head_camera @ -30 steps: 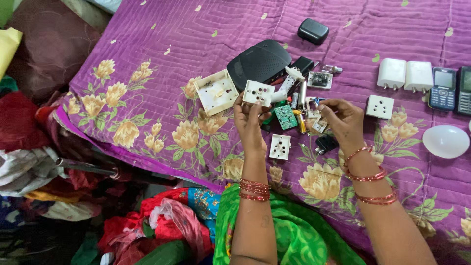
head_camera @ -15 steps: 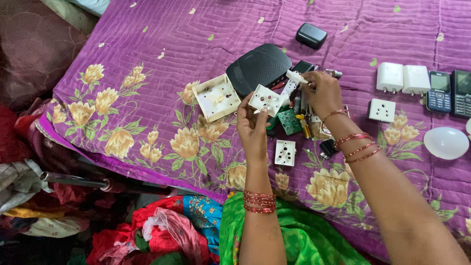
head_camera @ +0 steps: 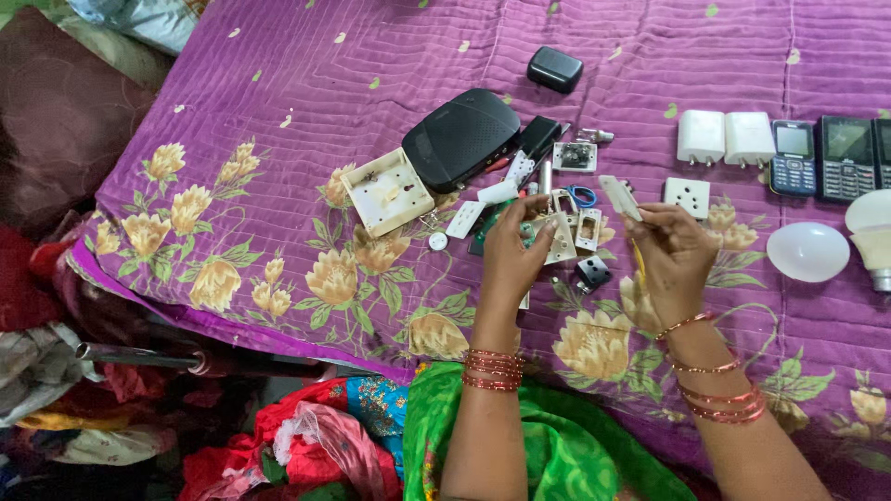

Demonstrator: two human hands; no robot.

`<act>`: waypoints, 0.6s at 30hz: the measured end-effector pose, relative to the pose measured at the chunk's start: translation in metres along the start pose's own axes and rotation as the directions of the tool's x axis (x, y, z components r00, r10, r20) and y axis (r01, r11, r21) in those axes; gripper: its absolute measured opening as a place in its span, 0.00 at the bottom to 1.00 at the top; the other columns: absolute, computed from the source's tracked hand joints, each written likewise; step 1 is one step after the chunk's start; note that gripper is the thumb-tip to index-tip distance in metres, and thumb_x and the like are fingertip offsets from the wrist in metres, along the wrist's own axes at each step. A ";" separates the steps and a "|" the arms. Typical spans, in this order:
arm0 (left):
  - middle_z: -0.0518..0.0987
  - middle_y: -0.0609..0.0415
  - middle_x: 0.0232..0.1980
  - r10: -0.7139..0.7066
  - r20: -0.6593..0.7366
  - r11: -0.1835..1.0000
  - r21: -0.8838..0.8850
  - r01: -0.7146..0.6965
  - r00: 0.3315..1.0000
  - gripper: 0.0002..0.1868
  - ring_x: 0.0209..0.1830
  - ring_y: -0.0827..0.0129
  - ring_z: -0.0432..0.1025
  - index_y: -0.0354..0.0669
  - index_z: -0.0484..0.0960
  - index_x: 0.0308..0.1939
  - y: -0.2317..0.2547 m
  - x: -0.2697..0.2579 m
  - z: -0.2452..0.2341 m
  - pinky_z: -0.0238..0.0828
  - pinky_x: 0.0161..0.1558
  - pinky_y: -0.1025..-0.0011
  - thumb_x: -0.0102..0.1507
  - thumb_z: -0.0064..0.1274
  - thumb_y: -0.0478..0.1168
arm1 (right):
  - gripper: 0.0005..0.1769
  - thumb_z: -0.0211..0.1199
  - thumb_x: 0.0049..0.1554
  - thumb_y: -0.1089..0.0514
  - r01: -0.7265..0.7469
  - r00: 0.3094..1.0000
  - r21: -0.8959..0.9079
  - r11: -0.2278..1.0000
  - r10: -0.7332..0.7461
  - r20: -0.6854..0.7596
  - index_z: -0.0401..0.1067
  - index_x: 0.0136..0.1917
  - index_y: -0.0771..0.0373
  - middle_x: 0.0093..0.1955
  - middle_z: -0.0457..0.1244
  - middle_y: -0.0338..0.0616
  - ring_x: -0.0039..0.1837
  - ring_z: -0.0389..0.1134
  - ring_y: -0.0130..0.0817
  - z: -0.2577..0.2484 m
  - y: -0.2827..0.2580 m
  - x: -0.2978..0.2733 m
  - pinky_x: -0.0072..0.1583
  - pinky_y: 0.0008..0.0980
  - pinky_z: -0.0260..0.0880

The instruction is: The person sits at the edge of a bed covered with electrical parts, including sockets, plugs, light bulbs, chargers and small circuit boards. They pick up and turn over sockets and plugs one at a time, fit parts together by hand, and use a screwdriver on a socket assembly.

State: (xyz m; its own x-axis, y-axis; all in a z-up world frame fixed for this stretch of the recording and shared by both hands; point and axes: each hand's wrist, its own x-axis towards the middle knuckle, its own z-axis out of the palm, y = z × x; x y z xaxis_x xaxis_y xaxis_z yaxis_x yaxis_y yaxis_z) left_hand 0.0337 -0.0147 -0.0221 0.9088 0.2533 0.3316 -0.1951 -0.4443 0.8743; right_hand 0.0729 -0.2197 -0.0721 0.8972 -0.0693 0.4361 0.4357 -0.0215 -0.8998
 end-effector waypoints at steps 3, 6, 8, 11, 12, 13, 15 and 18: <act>0.85 0.50 0.54 0.001 -0.055 0.992 -0.126 -0.008 0.999 0.18 0.54 0.70 0.80 0.44 0.82 0.58 -0.015 0.001 0.018 0.78 0.55 0.69 0.65 0.63 0.40 | 0.07 0.68 0.61 0.73 0.166 0.985 -0.150 0.975 -0.172 -0.028 0.76 0.52 0.67 0.56 0.69 0.50 0.54 0.73 0.34 -0.004 -0.004 -0.002 0.56 0.25 0.78; 0.83 0.51 0.59 -0.109 0.170 0.797 -0.574 0.189 0.979 0.24 0.59 0.69 0.77 0.40 0.77 0.65 -0.027 0.003 0.038 0.76 0.60 0.68 0.65 0.62 0.38 | 0.07 0.69 0.59 0.74 0.281 0.958 -0.236 0.930 -0.288 0.007 0.76 0.51 0.68 0.55 0.69 0.50 0.56 0.73 0.36 -0.005 -0.013 -0.006 0.58 0.28 0.77; 0.82 0.51 0.59 -0.106 0.249 0.764 -0.599 0.239 0.963 0.27 0.60 0.68 0.76 0.40 0.74 0.68 -0.032 0.004 0.051 0.75 0.61 0.68 0.65 0.61 0.36 | 0.08 0.69 0.58 0.74 0.342 0.938 -0.268 0.901 -0.344 0.039 0.76 0.50 0.68 0.56 0.69 0.49 0.57 0.73 0.38 -0.004 -0.021 -0.007 0.58 0.30 0.75; 0.81 0.49 0.61 -0.063 0.321 0.671 -0.688 0.278 0.945 0.30 0.61 0.67 0.75 0.39 0.70 0.71 -0.034 0.002 0.057 0.74 0.63 0.68 0.65 0.60 0.35 | 0.08 0.72 0.56 0.73 0.392 0.919 -0.316 0.864 -0.382 0.095 0.77 0.47 0.66 0.55 0.70 0.47 0.56 0.73 0.38 -0.002 -0.034 -0.007 0.55 0.32 0.73; 0.80 0.48 0.62 -0.042 0.336 0.629 -0.723 0.286 0.941 0.31 0.61 0.67 0.75 0.38 0.70 0.72 -0.033 0.001 0.056 0.73 0.63 0.67 0.65 0.60 0.35 | 0.08 0.72 0.55 0.72 0.400 0.916 -0.314 0.861 -0.384 0.114 0.77 0.47 0.66 0.54 0.70 0.47 0.55 0.73 0.37 0.000 -0.038 -0.006 0.55 0.33 0.73; 0.80 0.48 0.62 -0.044 0.341 0.626 -0.723 0.292 0.939 0.31 0.62 0.66 0.75 0.38 0.70 0.72 -0.032 -0.001 0.056 0.73 0.64 0.67 0.66 0.60 0.35 | 0.08 0.72 0.54 0.72 0.406 0.914 -0.315 0.858 -0.384 0.133 0.78 0.47 0.66 0.53 0.70 0.46 0.54 0.73 0.37 0.000 -0.041 -0.007 0.54 0.34 0.72; 0.81 0.46 0.62 -0.043 0.353 0.619 -0.725 0.302 0.935 0.29 0.63 0.65 0.75 0.36 0.71 0.72 -0.029 0.000 0.052 0.74 0.65 0.65 0.67 0.58 0.35 | 0.09 0.71 0.54 0.71 0.427 0.904 -0.310 0.849 -0.391 0.174 0.77 0.48 0.65 0.54 0.70 0.46 0.55 0.73 0.38 0.003 -0.045 -0.007 0.56 0.34 0.74; 0.81 0.48 0.63 -0.085 0.365 0.568 -0.747 0.347 0.927 0.29 0.63 0.66 0.75 0.40 0.70 0.74 -0.026 0.000 0.044 0.73 0.65 0.67 0.69 0.55 0.38 | 0.12 0.69 0.54 0.71 0.414 0.909 -0.310 0.856 -0.375 0.180 0.76 0.51 0.64 0.56 0.69 0.47 0.55 0.73 0.37 0.003 -0.046 -0.007 0.55 0.33 0.75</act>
State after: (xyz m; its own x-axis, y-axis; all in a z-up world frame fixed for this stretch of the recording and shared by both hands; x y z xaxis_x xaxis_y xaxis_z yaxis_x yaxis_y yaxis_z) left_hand 0.0553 -0.0415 -0.0601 0.9938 -0.0414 0.1033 -0.0712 0.4773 0.8758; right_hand 0.0470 -0.2154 -0.0335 0.6656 0.1245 0.7359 0.7222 -0.3560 -0.5930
